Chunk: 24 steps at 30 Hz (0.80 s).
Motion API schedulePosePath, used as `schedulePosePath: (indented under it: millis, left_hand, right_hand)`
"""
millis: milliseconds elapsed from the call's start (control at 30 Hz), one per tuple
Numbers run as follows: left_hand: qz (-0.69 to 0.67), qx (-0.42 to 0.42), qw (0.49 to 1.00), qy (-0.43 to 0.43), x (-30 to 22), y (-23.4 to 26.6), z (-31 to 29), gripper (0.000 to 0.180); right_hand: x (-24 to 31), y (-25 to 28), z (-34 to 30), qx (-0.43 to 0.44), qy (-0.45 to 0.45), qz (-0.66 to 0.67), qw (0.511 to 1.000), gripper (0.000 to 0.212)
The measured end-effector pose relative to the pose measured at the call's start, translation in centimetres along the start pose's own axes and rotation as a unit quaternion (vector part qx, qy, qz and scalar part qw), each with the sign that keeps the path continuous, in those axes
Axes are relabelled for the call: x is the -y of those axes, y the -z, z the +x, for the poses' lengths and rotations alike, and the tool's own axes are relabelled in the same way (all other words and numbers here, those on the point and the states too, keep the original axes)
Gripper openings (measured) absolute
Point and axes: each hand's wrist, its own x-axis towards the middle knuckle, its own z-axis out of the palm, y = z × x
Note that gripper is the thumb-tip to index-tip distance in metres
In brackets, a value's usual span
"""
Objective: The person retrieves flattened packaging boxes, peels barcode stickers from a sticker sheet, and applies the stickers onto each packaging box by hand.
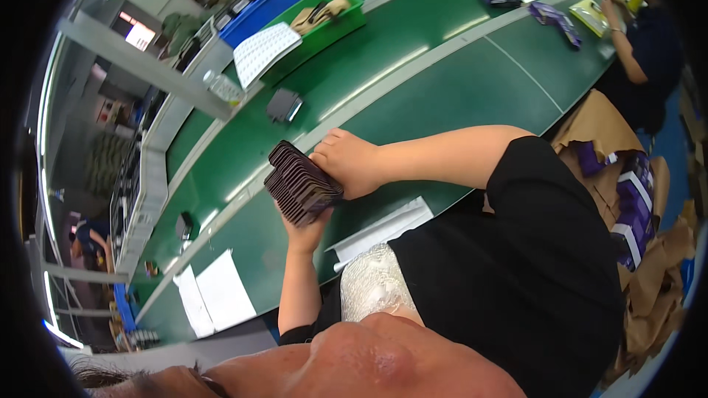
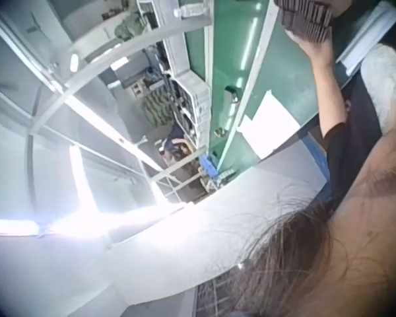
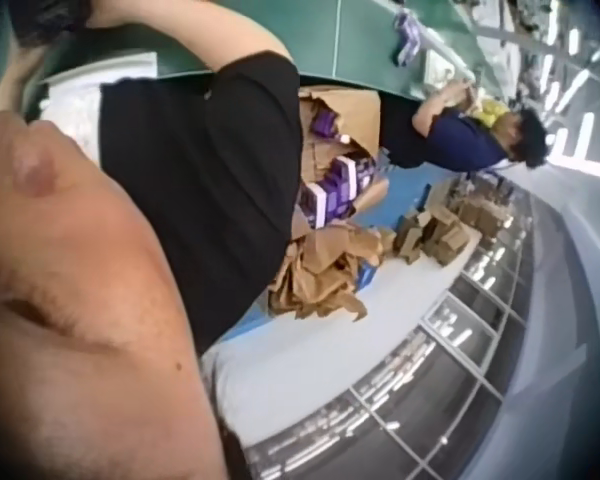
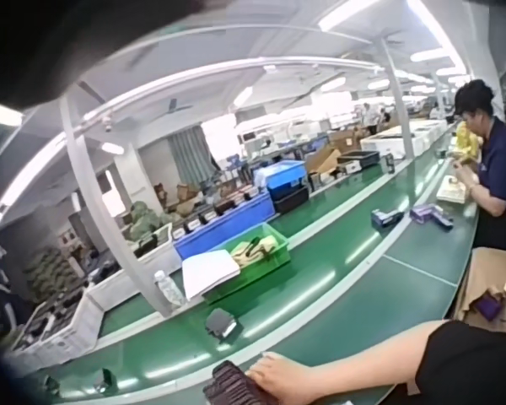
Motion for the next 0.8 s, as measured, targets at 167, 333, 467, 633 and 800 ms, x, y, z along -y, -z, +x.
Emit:
schedulePosePath:
  millis: [167,333,467,633,800]
  left_hand:
    - [-0.049,0.004,0.981,-0.187,-5.3,0.1,2.2,0.108]
    - [0.14,0.407,0.903,0.012,-5.8,-0.1,-1.2,0.077]
    - [0.135,0.368,0.917,0.071,-5.0,-1.2,-2.8,0.059]
    - [0.11,0.33,0.929,0.127,-4.6,-1.7,-3.7,0.054]
    - [0.151,0.327,0.924,0.126,-4.9,-2.6,-3.5,0.056]
  right_hand:
    - [-5.0,9.2,-4.6,-0.143,-0.086,0.132,0.977,0.054]
    - [-17.3,18.1,-14.0,-0.322,-0.39,0.448,0.737,0.047]
    - [-29.2,18.5,-23.2,-0.478,-0.4,0.641,0.449,0.03]
    - [-33.5,18.9,-25.6,-0.592,-0.501,0.585,0.238,0.041]
    - [-36.0,19.7,-26.3,-0.646,-0.55,0.504,0.16,0.059]
